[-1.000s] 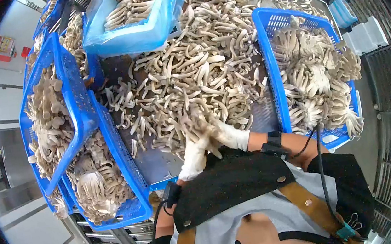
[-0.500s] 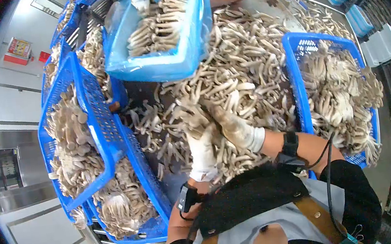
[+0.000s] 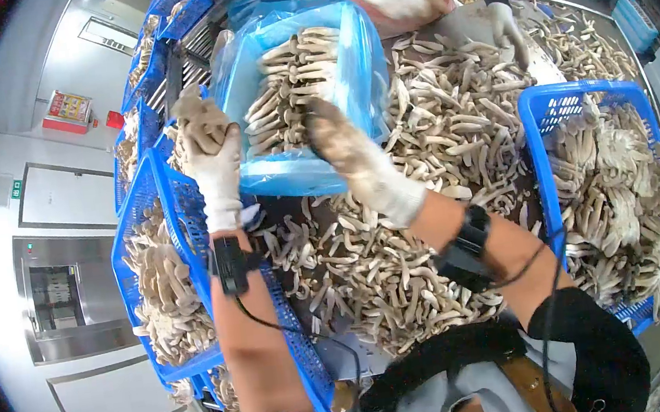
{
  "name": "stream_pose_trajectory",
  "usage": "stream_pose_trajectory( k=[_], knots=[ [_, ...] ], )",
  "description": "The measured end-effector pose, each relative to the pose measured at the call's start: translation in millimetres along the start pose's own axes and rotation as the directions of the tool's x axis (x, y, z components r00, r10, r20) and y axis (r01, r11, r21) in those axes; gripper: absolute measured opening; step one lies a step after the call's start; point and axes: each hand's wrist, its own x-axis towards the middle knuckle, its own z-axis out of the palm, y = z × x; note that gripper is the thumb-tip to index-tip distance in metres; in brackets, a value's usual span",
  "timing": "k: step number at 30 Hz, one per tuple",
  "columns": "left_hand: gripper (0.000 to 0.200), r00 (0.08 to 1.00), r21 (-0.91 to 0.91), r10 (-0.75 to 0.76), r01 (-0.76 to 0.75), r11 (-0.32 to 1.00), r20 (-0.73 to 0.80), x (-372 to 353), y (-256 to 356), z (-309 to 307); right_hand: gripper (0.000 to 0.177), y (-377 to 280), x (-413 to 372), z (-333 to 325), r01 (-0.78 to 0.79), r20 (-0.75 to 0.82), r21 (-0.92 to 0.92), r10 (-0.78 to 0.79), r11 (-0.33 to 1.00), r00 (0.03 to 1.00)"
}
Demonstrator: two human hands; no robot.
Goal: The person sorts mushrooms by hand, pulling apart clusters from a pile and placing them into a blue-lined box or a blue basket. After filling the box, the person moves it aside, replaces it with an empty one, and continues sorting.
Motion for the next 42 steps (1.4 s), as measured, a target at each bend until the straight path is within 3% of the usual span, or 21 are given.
stream_pose_trajectory(
  k=[2, 3, 6, 7, 8, 12, 14, 15, 17, 20, 21, 24, 28, 29, 31, 32, 34, 36, 37, 40, 42],
  knots=[
    [0.064, 0.986, 0.319, 0.056, -0.104, 0.942, 0.157, 19, -5, 1, 0.062, -21, -19, -30, -0.073, -0.119, 0.021, 0.075, 0.997, 0.990],
    [0.067, 0.909, 0.586, 0.231, -0.403, 0.703, 0.348, 33, -23, -4, 0.063, -36, -44, -28, -0.023, -0.165, 0.058, 0.032, 0.998, 0.986],
    [0.070, 0.624, 0.548, 0.030, -0.708, 0.445, 0.781, 64, -56, -7, 0.066, -67, -108, -52, -0.053, -0.312, 0.017, 0.055, 0.998, 0.949],
    [0.072, 0.549, 0.650, -0.351, -0.596, 0.472, 0.758, 65, -40, 5, 0.067, -76, -128, -63, -0.067, -0.361, 0.071, 0.088, 0.995, 0.928],
    [0.078, 0.446, 0.537, -0.300, -0.714, 0.450, 0.844, 71, -77, 0, 0.067, -90, -149, -69, -0.088, -0.431, 0.007, 0.082, 0.996, 0.898],
    [0.093, 0.366, 0.591, -0.466, -0.540, 0.599, 0.806, 72, -80, -2, 0.063, -145, -242, -102, -0.178, -0.539, -0.525, -0.163, 0.832, 0.827],
    [0.092, 0.276, 0.768, -0.717, -0.236, 0.595, 0.640, 58, 34, 19, 0.055, -167, -287, -110, -0.177, -0.545, -0.609, -0.246, 0.773, 0.801],
    [0.091, 0.226, 0.646, -0.619, -0.071, 0.760, 0.752, 69, 11, 8, 0.054, -169, -306, -110, -0.182, -0.515, -0.702, -0.314, 0.689, 0.798],
    [0.073, 0.470, 0.617, -0.440, -0.338, 0.710, 0.765, 89, -43, 11, 0.051, -170, -339, -98, -0.234, -0.456, -0.851, -0.440, 0.471, 0.773],
    [0.068, 0.446, 0.535, -0.357, -0.380, 0.754, 0.821, 97, -83, 36, 0.052, -161, -343, -64, -0.295, -0.581, -0.623, -0.175, 0.725, 0.795],
    [0.066, 0.441, 0.518, -0.342, -0.377, 0.768, 0.829, 94, -91, 46, 0.047, -154, -344, -56, -0.382, -0.593, -0.653, -0.128, 0.654, 0.795],
    [0.061, 0.453, 0.482, -0.323, -0.296, 0.825, 0.831, 76, -102, 56, 0.045, -157, -362, -30, -0.454, -0.498, -0.801, -0.016, 0.391, 0.867],
    [0.054, 0.479, 0.429, -0.375, -0.003, 0.903, 0.793, 49, -132, 32, 0.042, -130, -407, -59, -0.509, -0.685, -0.569, -0.030, 0.646, 0.728],
    [0.056, 0.467, 0.423, -0.073, -0.710, 0.563, 0.881, 81, -233, 14, 0.040, -146, -401, -45, -0.547, -0.680, -0.648, -0.079, 0.530, 0.729],
    [0.055, 0.665, 0.220, -0.035, -0.198, 0.955, 0.746, 71, -198, 16, 0.043, -146, -405, -49, -0.504, -0.661, -0.581, -0.009, 0.639, 0.750],
    [0.054, 0.763, 0.246, -0.054, -0.141, 0.959, 0.644, 54, -153, 21, 0.045, -152, -406, -48, -0.486, -0.626, -0.597, 0.009, 0.638, 0.780],
    [0.053, 0.913, 0.248, -0.088, -0.015, 0.969, 0.399, 19, -59, 29, 0.047, -172, -413, -67, -0.388, -0.439, -0.840, -0.054, 0.378, 0.897],
    [0.055, 0.946, 0.188, -0.036, -0.027, 0.982, 0.322, -23, -25, 31, 0.039, -228, -395, -49, -0.527, -0.485, -0.849, -0.354, -0.029, 0.800],
    [0.055, 0.966, 0.150, -0.084, 0.049, 0.988, 0.245, -55, 17, 39, 0.034, -249, -389, -70, -0.679, -0.616, -0.732, -0.482, 0.057, 0.623],
    [0.050, 0.966, 0.004, -0.122, 0.124, 0.992, 0.230, -140, 63, 58, 0.035, -311, -386, -145, -0.603, -0.072, -0.532, -0.678, -0.594, 0.732],
    [0.043, 0.911, -0.014, -0.216, 0.236, 0.972, 0.351, -187, 60, 59, 0.051, -335, -371, -176, -0.747, -0.439, -0.312, -0.608, -0.587, 0.661]
  ],
)
